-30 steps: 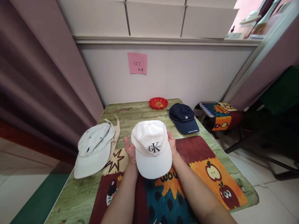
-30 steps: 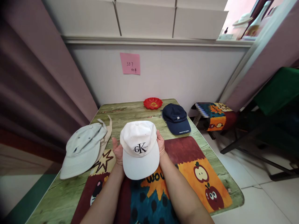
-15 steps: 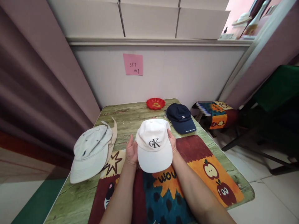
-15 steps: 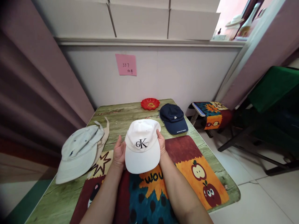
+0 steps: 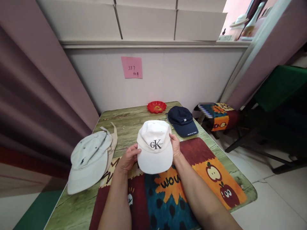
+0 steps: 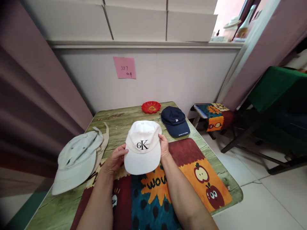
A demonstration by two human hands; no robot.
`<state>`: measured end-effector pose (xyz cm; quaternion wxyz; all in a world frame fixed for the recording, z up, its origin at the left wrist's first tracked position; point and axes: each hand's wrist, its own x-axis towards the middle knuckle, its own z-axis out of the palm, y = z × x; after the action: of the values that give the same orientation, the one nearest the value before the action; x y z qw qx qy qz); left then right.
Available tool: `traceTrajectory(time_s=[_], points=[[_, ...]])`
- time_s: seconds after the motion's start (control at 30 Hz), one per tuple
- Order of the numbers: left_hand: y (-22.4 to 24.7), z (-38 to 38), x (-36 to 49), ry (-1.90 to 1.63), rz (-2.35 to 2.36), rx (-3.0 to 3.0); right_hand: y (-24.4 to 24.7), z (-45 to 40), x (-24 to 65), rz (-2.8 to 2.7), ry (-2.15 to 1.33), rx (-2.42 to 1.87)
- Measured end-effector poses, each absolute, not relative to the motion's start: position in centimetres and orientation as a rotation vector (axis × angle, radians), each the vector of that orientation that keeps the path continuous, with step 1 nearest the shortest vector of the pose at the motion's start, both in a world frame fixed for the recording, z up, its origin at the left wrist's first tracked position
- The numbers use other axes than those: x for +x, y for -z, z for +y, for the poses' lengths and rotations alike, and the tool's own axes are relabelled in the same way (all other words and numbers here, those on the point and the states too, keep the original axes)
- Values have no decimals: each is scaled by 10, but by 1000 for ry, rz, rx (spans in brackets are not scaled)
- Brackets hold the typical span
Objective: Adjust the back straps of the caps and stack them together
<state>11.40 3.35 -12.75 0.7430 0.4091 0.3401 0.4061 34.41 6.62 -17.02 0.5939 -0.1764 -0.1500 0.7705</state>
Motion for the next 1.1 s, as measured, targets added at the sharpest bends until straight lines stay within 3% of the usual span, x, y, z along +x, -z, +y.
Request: traceTrajectory(time_s=[0.53,1.1], points=[[129,47,114,-1412,893,659,161,59,330,-678,-1634,-518],[131,44,130,-1306,920,730,169,66,332,-519,-1553,-538]])
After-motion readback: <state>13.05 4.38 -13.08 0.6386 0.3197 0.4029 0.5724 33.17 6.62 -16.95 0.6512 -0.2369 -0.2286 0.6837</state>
